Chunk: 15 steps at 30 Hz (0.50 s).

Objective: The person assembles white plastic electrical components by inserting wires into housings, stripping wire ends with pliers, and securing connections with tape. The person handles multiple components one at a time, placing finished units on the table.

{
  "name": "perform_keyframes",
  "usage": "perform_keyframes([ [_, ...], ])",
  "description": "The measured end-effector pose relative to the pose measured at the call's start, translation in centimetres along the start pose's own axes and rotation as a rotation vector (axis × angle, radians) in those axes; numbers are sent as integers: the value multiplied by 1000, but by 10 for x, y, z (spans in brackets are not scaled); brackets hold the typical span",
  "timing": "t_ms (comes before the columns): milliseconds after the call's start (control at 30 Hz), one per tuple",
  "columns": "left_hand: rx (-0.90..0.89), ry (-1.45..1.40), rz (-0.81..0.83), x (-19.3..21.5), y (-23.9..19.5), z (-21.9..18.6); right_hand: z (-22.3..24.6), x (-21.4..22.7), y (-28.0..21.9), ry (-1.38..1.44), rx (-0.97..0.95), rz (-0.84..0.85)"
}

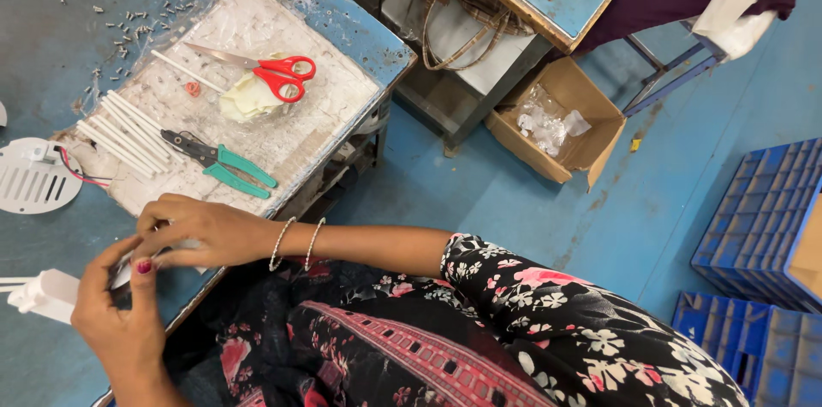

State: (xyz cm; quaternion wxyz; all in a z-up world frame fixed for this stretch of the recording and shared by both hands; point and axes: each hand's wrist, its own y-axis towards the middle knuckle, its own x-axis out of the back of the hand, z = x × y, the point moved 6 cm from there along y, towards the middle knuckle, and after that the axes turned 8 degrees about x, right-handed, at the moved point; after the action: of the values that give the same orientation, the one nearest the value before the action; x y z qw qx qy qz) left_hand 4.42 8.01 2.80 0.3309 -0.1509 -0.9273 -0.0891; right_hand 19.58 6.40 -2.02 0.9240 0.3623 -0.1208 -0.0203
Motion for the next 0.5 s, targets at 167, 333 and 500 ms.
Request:
perform_keyframes([
  [167,-306,161,-116,5,-12,-17,-2,5,0,-45,-10,-106],
  [333,-248,213,-220,4,-17,-5,-11,3,-2,112,-170,-96],
  [500,-344,382,-343,7,-27,3,-11,1,-1,145,-146,-130],
])
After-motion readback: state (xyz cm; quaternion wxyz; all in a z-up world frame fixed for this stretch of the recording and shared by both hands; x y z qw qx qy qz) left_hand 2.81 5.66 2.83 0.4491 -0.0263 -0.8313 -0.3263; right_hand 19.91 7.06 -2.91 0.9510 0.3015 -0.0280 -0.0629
